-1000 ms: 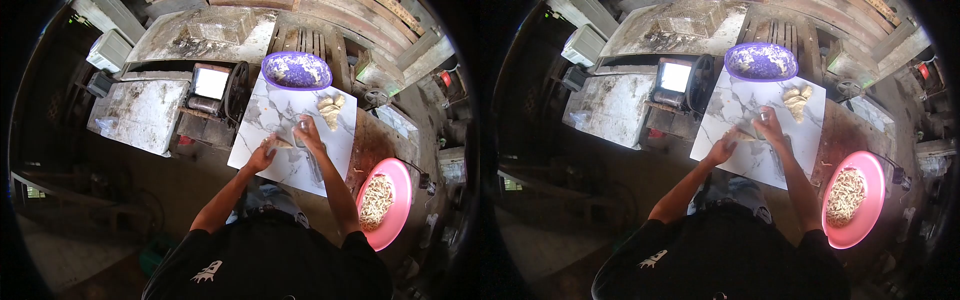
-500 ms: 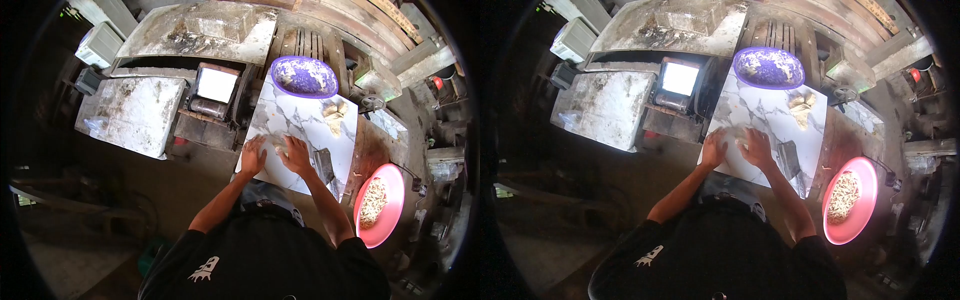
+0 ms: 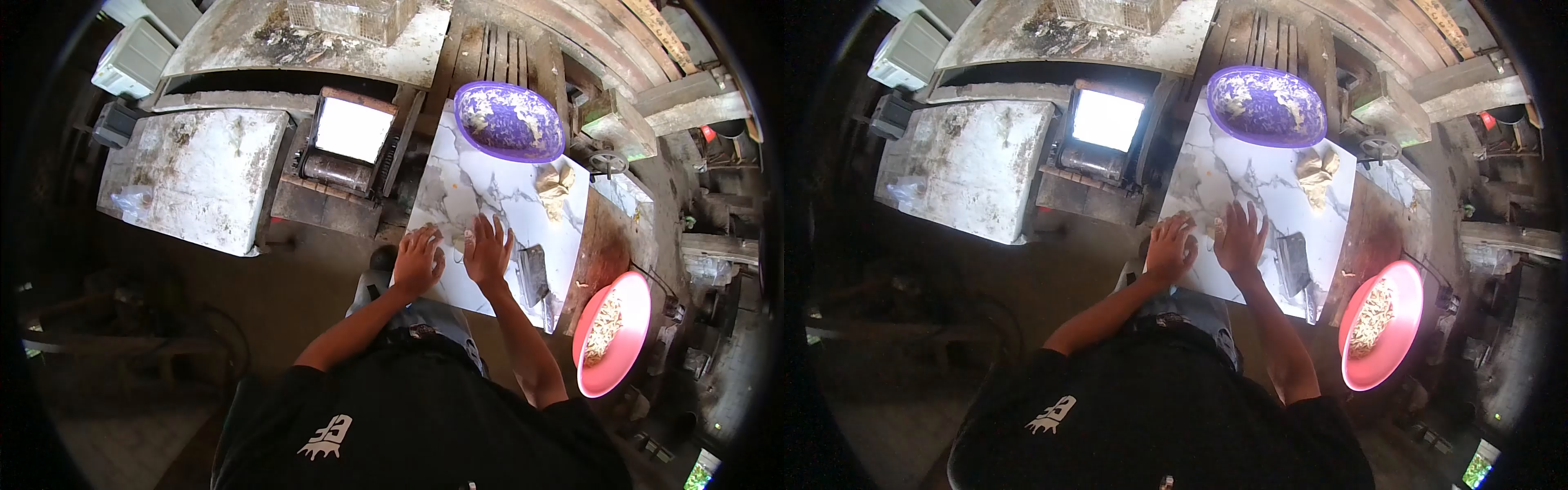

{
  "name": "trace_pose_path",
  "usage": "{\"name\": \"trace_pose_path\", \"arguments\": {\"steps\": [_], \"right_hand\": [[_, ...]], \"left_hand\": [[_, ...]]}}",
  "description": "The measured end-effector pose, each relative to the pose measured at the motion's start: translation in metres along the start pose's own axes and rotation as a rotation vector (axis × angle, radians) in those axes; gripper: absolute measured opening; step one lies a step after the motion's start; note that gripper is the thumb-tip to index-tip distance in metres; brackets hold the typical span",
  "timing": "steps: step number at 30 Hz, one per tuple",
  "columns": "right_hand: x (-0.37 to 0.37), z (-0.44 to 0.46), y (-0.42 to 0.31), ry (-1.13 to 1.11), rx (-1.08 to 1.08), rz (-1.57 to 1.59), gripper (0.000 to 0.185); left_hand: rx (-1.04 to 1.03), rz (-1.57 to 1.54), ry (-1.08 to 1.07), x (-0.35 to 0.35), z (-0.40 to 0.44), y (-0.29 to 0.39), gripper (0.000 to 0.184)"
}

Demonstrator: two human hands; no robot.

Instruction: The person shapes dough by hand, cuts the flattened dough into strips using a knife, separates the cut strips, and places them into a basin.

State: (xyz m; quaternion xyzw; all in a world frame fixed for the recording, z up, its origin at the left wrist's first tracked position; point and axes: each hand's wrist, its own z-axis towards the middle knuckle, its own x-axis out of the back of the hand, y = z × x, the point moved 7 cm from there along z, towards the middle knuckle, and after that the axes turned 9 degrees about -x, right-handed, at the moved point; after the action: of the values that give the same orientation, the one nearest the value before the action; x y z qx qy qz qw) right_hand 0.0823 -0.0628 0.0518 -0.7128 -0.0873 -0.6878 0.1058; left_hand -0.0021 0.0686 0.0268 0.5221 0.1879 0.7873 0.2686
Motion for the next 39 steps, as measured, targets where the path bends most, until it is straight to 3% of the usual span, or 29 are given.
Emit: {"name": "trace_pose_path", "arguments": {"steps": [7, 13, 19, 24, 27, 29, 30, 31, 34, 39], "right_hand": [[-0.008, 0.061, 0.009, 0.065, -0.077, 0.059, 0.051], [-0.001, -0.006, -0.008, -0.107, 0.032, 0.026, 0.050], [0.005, 0.035, -0.006, -0.017, 0.004, 0.039, 0.050], [0.001, 0.007, -0.011, -0.095, 0.004, 0.013, 0.052], [-0.005, 0.047, 0.001, -0.060, -0.071, 0.073, 0.054], [-0.007, 0.055, 0.002, -0.065, -0.078, 0.049, 0.056], [-0.007, 0.054, 0.001, -0.047, -0.066, 0.018, 0.056], [-0.007, 0.048, 0.000, -0.036, -0.055, -0.015, 0.056], [-0.009, 0.044, -0.001, -0.036, -0.006, 0.005, 0.057], [-0.019, 0.058, 0.005, -0.173, -0.095, 0.058, 0.062]], "left_hand": [[0.008, -0.030, 0.001, 0.003, 0.004, 0.003, 0.041], [-0.008, -0.062, -0.034, 0.005, 0.007, 0.000, 0.041], [-0.005, -0.089, 0.015, 0.007, 0.010, 0.002, 0.041], [0.044, -0.125, 0.034, -0.004, -0.002, -0.009, 0.033], [-0.009, -0.326, -0.015, -0.015, -0.009, -0.009, 0.026], [-0.453, -0.394, -0.268, -0.028, -0.012, 0.033, 0.023], [-0.569, -0.399, -0.208, -0.022, -0.012, 0.047, 0.034], [-0.562, -0.395, -0.206, -0.021, -0.009, 0.051, 0.034], [-0.571, -0.185, -0.278, -0.034, -0.008, 0.058, 0.058], [-0.495, -0.096, -0.249, -0.040, -0.003, 0.058, 0.067]]}}
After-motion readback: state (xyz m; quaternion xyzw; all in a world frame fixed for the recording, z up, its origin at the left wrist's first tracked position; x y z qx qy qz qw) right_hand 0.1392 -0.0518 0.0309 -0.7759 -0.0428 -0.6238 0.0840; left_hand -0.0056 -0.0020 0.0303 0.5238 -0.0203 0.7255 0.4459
